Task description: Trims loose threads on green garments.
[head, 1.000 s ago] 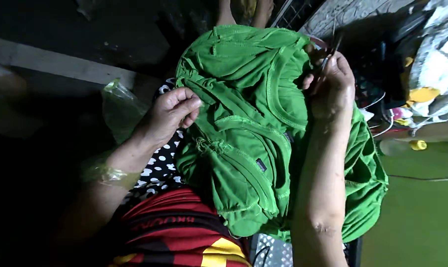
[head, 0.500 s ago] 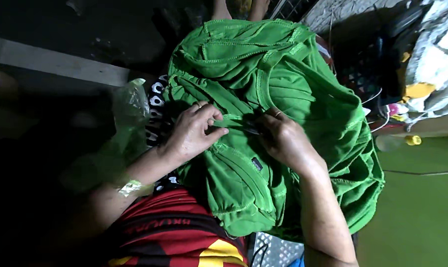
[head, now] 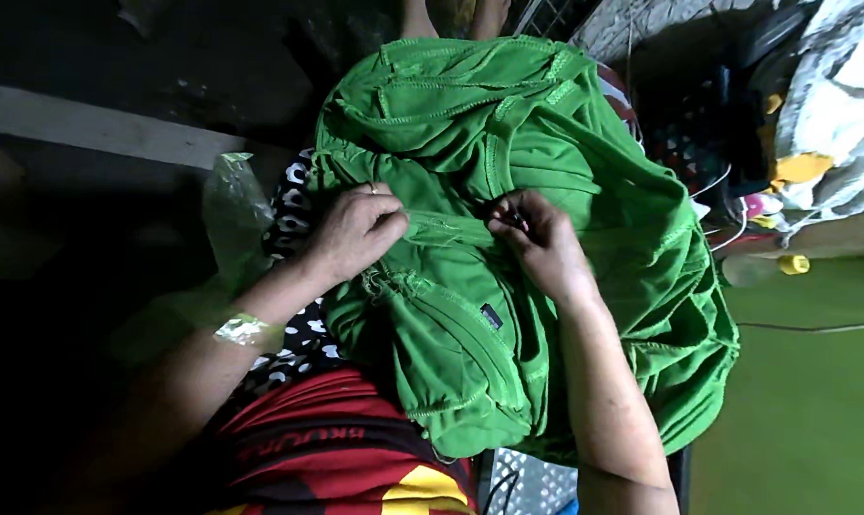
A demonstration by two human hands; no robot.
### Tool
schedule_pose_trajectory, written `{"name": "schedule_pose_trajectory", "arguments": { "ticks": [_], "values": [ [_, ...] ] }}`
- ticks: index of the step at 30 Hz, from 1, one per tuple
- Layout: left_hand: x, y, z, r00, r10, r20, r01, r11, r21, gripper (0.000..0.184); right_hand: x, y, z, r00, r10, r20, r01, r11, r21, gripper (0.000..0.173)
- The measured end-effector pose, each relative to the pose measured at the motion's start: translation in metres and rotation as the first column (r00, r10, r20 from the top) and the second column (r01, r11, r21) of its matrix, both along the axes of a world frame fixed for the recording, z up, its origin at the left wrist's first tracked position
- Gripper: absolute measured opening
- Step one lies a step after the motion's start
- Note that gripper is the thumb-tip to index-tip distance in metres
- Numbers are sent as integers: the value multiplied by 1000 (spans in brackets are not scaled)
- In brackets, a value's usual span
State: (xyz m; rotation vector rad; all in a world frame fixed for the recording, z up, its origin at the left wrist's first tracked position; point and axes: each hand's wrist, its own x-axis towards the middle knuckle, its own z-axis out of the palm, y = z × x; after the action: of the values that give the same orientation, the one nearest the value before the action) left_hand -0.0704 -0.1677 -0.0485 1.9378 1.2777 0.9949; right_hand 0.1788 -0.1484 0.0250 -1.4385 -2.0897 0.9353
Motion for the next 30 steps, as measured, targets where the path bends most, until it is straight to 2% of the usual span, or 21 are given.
{"name": "schedule_pose_trajectory", "arguments": {
  "ticks": [2,4,8,11,13,15,19,20,23,26,30],
  "values": [
    [2,1,-2,999,-22,-36,19,996,-93,35,-2,0,-7,1000,-10,13,10,1000,9,14],
    [5,-4,10,997,35,-64,-43,992,-120,31,-1,-1,-8,1000,-10,-2,10,1000,18,13],
    [14,-10,27,989,146,6,-146,986,85,27,-1,-5,-4,1000,-1,1,1,1000,24,13],
    [31,-10,27,998,44,38,-51,977,205,22,-1,-4,-5,1000,9,3,-9,1000,16,13],
    [40,-8,20,1000,-7,11,4,978,209,17,0,-1,-9,1000,8,-9,-8,1000,25,13],
    [42,-5,16,1000,-3,13,0,984,176,14,1,-1,-8,1000,5,-9,-5,1000,22,13],
    [32,-4,21,987,114,117,-99,988,-121,21,2,-3,-11,1000,-5,-9,5,999,48,14],
    [30,-3,20,979,144,147,-123,983,-139,20,2,-3,-12,1000,-4,-3,4,997,75,14],
    [28,-1,9,975,122,188,-125,992,1,17,0,-5,-14,1000,-14,25,10,988,151,15],
    [30,4,1,994,28,107,-50,975,217,15,-2,-7,-18,999,-9,34,-1,962,273,15],
    [35,7,-3,999,-18,-34,28,948,316,15,-2,-4,-25,996,85,22,-86,893,442,16]
  ]
}}
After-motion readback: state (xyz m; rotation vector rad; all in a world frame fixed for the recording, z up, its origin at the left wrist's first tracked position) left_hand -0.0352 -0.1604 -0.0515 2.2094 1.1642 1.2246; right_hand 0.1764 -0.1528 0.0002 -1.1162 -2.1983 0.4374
